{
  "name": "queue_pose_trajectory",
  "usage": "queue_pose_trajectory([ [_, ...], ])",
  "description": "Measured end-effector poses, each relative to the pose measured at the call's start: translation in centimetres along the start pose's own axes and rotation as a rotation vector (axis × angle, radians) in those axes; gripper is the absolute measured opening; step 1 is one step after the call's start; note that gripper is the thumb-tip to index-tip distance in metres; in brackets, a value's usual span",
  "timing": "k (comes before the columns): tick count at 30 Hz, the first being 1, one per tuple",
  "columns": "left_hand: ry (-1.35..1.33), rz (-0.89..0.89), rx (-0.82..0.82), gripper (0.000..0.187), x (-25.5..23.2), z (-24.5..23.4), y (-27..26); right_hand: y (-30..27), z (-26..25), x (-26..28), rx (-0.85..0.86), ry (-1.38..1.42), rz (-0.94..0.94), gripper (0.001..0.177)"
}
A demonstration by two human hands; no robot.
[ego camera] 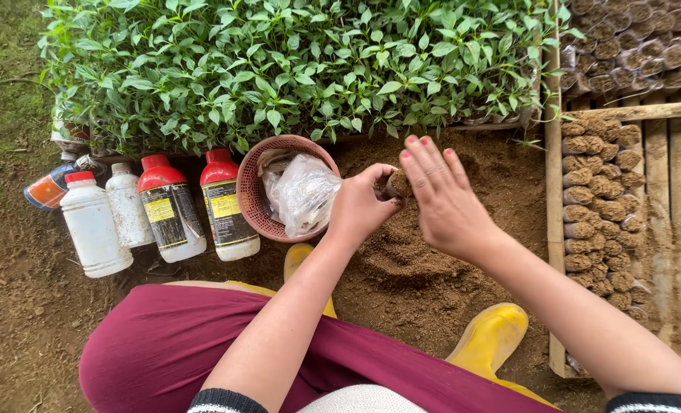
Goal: Manually forming small soil pots from loose soil and arranging them in a wooden tray for seedlings.
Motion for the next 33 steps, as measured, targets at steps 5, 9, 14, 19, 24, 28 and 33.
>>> queue_pose_trajectory([
  [5, 0.092, 0.054, 0.002, 0.043, -2.4, -0.5, -0.8, 0.0, -0.5, 1.0, 0.051, -0.039, -0.066, 0.103],
  [9, 0.024, -0.02, 0.105, 0.05, -4.1, -0.3, -1.5, -0.2, -4.7, -0.1, 0.143, 0.069, 0.025, 0.088],
  [14, -0.092, -0.006, 0.236, 0.07, -6.5, 2.1, -2.2, -2.2, -6.1, 0.9, 0.279, -0.026, 0.017, 0.071],
  [19, -0.403, -0.077, 0.455, 0.093, -6.6, 5.9, -3.7, -6.2, -4.0, -1.6, 0.349, -0.016, 0.062, 0.033],
  [24, 0.374, 0.087, 0.555, 0.074, 0.5, 7.9, -4.0, -9.5, 1.0, -4.7, 0.369, 0.035, 0.191, 0.03],
  [28, 0.696, 0.121, 0.648, 0.019, 3.6, 9.4, -5.7, -13.0, 6.1, -6.5, 0.418, -0.078, 0.188, 0.034],
  [33, 0.723, 0.067, 0.806, 0.033, 3.9, 10.3, -8.2, -16.3, 2.4, -13.1, 0.297, 0.093, 0.434, 0.041],
])
Point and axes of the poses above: each hand's wrist, its own y-axis towards the middle knuckle, its own z-axis out of the palm, x = y × z, the point moved 10 cm from there along y, towards the middle knuckle, and after that the axes turned 1 degree about z, right-handed, at the moved point
